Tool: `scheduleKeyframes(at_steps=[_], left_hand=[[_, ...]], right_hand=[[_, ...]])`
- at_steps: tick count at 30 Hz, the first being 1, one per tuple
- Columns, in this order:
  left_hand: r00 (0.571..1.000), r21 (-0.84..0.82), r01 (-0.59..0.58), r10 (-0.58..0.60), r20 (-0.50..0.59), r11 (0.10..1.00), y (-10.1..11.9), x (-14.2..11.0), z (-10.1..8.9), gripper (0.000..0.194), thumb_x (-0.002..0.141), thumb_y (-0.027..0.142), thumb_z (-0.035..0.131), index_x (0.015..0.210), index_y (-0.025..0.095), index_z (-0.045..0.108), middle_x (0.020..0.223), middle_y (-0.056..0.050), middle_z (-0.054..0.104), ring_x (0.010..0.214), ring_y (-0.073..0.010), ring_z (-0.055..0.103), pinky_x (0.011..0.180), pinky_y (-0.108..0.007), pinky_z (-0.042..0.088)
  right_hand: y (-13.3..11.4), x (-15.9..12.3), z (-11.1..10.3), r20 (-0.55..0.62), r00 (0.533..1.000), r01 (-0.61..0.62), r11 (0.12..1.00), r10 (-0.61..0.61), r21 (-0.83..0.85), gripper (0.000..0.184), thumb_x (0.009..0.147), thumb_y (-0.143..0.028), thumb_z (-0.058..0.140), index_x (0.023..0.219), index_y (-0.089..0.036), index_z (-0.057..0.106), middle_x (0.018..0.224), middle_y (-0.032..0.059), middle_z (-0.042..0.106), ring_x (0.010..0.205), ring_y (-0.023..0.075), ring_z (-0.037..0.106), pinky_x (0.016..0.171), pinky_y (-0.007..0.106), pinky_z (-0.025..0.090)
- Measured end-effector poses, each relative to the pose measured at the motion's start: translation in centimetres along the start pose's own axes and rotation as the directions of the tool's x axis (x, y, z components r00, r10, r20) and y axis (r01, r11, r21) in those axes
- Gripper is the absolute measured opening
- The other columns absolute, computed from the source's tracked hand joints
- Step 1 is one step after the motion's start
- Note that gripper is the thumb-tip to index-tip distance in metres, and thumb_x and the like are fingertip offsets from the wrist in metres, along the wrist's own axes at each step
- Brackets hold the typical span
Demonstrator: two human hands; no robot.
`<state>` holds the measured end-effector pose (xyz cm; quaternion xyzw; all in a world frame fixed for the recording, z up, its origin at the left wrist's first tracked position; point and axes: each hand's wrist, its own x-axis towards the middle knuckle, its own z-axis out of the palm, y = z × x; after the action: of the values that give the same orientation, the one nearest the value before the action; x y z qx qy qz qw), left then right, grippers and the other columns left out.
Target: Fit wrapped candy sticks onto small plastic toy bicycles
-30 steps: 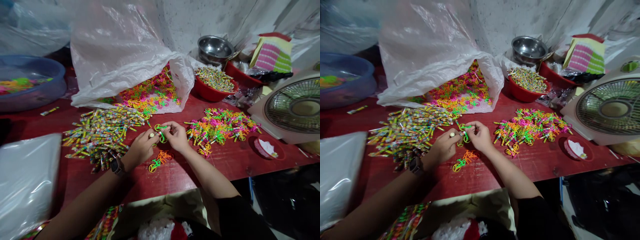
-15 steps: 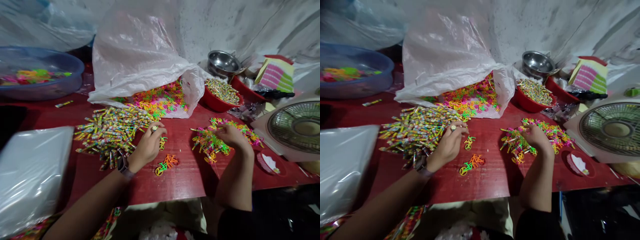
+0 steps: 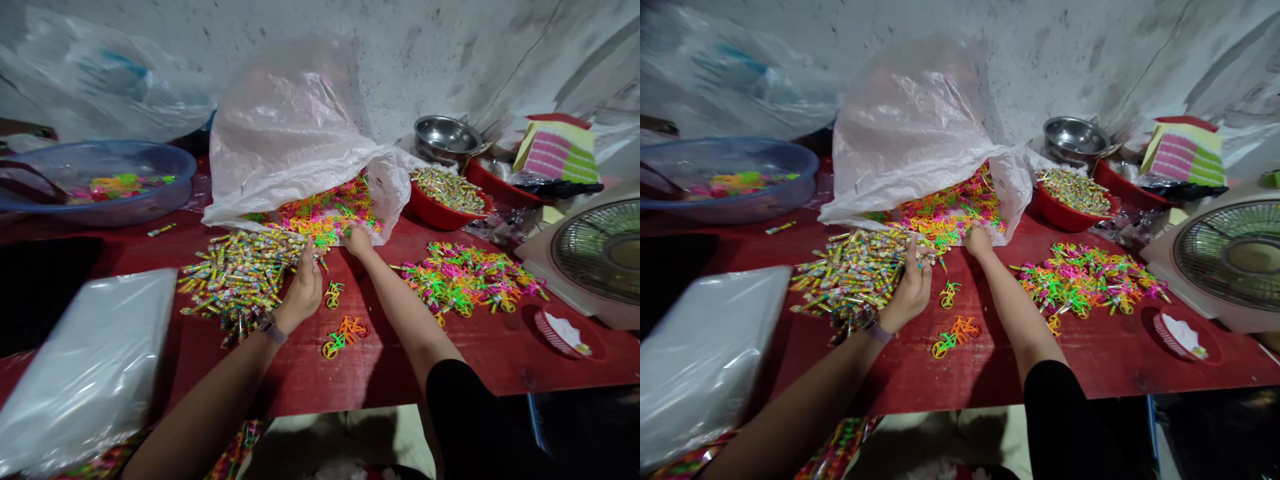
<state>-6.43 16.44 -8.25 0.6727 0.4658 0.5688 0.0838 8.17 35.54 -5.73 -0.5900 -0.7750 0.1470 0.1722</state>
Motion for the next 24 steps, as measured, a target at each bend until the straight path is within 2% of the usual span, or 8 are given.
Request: scheduleKeyframes(at_steps=[4,7,10,14,17,19,22,24], left_hand=[[0.99,-0.084,0.134,-0.129,0.062,0.987,0.9,0.1,-0.3,0.068,0.105,0.018,0.036,0.164,0.019,0.005,0.118,-0.011,0.062,0.109,-0.019,0.062,0.11,-0.042,0.045],[0.966,-0.112,0.229,-0.213,0.145,0.967,1.6,-0.2,-0.3,0.056,0.106,0.027,0.039,0.159,0.019,0.023,0.116,-0.01,0.064,0.106,-0.0189,0.063,0.106,-0.04,0.047],[0.939,-0.096,0.288,-0.261,0.225,0.953,2.2,-0.5,-0.2,0.038,0.108,0.036,0.036,0.141,0.018,0.042,0.121,-0.012,0.064,0.109,-0.0197,0.064,0.102,-0.037,0.049],[0.894,-0.017,0.303,-0.278,0.351,0.953,2.7,-1.0,0.4,0.033,0.109,0.043,0.034,0.127,0.019,0.048,0.107,-0.009,0.067,0.098,-0.0214,0.067,0.089,-0.036,0.051],[0.861,0.042,0.288,-0.278,0.426,0.957,2.6,-1.3,0.9,0.033,0.108,0.044,0.035,0.125,0.02,0.049,0.104,-0.008,0.068,0.093,-0.0227,0.068,0.086,-0.036,0.05],[0.844,0.064,0.28,-0.277,0.46,0.958,2.4,-1.5,1.2,0.032,0.108,0.045,0.037,0.125,0.021,0.049,0.106,-0.008,0.068,0.094,-0.0228,0.068,0.086,-0.036,0.049],[0.828,0.049,0.292,-0.278,0.487,0.955,2.2,-1.8,1.4,0.032,0.108,0.045,0.037,0.126,0.021,0.048,0.105,-0.007,0.068,0.094,-0.0211,0.067,0.086,-0.035,0.049],[0.824,0.005,0.315,-0.276,0.494,0.949,2.3,-2.0,1.5,0.032,0.109,0.044,0.035,0.126,0.021,0.047,0.103,-0.006,0.067,0.093,-0.019,0.066,0.084,-0.033,0.049]], right_hand=[[2.1,-1.8,-1.2,0.001,1.0,-0.011,0.998,0.011,0.066,0.029,0.087,-0.02,0.07,0.113,-0.008,0.073,0.109,0.0177,0.076,0.101,0.024,0.07,0.093,0.032,0.051],[3.1,-4.3,-2.8,0.042,0.999,0.007,0.993,-0.012,0.116,0.022,0.089,-0.031,0.07,0.099,-0.012,0.075,0.083,0.0088,0.076,0.076,0.0195,0.068,0.075,0.029,0.051],[3.6,-7.9,-3.8,0.076,0.994,0.056,0.962,-0.078,0.266,0.029,0.094,-0.043,0.063,0.09,-0.015,0.071,0.068,0.0031,0.071,0.061,0.0166,0.064,0.062,0.026,0.047],[4.5,-12.4,-4.0,-0.011,0.998,0.062,0.848,-0.066,0.526,0.032,0.091,-0.05,0.063,0.1,-0.019,0.063,0.069,-0.0003,0.069,0.05,0.0146,0.059,0.05,0.025,0.041],[5.7,-13.7,-4.4,-0.068,0.994,-0.029,0.786,0.09,0.618,0.038,0.086,-0.058,0.066,0.085,-0.021,0.057,0.058,-0.004,0.059,0.046,0.0125,0.049,0.048,0.024,0.035],[6.4,-13.9,-5.0,-0.032,0.987,-0.086,0.676,0.16,0.732,0.047,0.083,-0.066,0.067,0.073,-0.022,0.052,0.054,-0.0058,0.05,0.046,0.0108,0.043,0.048,0.024,0.033],[6.3,-14.2,-5.8,-0.005,0.993,-0.058,0.524,0.117,0.85,0.052,0.074,-0.069,0.076,0.07,-0.021,0.055,0.06,-0.0058,0.049,0.053,0.0098,0.042,0.052,0.024,0.036],[5.4,-14.7,-5.5,0.05,0.999,-0.046,0.427,0.003,0.903,0.052,0.07,-0.068,0.081,0.078,-0.021,0.061,0.067,-0.0044,0.055,0.058,0.0104,0.046,0.056,0.024,0.04]])
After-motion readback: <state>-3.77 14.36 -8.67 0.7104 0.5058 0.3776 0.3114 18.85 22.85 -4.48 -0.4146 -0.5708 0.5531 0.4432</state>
